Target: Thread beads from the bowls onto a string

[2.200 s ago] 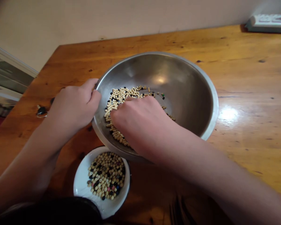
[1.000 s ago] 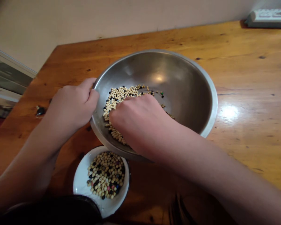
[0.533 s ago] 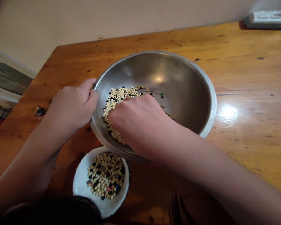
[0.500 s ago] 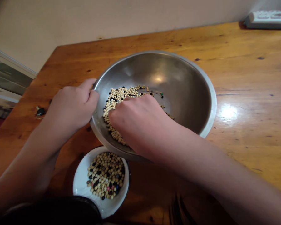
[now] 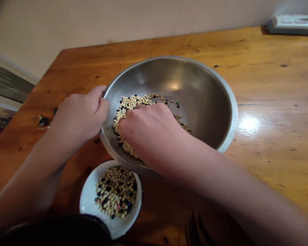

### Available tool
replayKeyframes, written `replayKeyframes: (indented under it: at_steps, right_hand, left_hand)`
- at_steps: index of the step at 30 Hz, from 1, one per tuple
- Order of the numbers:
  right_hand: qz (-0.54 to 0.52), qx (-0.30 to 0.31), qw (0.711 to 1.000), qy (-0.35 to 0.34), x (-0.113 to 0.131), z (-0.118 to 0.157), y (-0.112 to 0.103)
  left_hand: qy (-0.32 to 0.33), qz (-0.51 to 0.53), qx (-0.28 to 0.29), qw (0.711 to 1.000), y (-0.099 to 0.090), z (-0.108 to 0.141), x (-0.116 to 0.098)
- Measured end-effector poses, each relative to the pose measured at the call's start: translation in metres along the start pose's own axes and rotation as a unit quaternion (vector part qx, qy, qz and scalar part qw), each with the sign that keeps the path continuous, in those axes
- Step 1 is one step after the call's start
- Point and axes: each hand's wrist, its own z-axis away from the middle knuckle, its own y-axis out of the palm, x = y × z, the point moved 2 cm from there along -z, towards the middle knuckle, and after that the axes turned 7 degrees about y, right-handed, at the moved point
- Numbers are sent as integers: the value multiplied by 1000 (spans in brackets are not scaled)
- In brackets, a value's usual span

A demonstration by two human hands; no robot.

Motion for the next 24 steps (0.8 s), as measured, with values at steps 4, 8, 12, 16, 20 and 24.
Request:
replayKeyframes:
  at_steps: [4, 8, 12, 16, 20, 24]
  right_hand:
    - [-7, 14, 1000, 4, 1, -2, 1]
    - [-12, 21, 1000, 8, 3, -4, 0]
    - [-13, 25, 1000, 7, 5, -4, 0]
    - [-17, 29, 999, 15, 5, -3, 2]
    - [-11, 11, 1000, 8, 4, -1, 4]
    - [-1, -6, 1000, 5, 3, 0, 6]
  left_hand:
    - [-10, 15, -4, 1000, 1, -1, 0]
    - [-11, 23, -6, 1000, 1, -1, 1]
    - [-5, 25, -12, 1000, 1, 0, 1]
    - [-4, 5, -11, 1000, 1, 1, 0]
    - [-15, 23, -16, 1000, 0, 2, 0]
    - [2, 6, -14, 1000, -1, 3, 0]
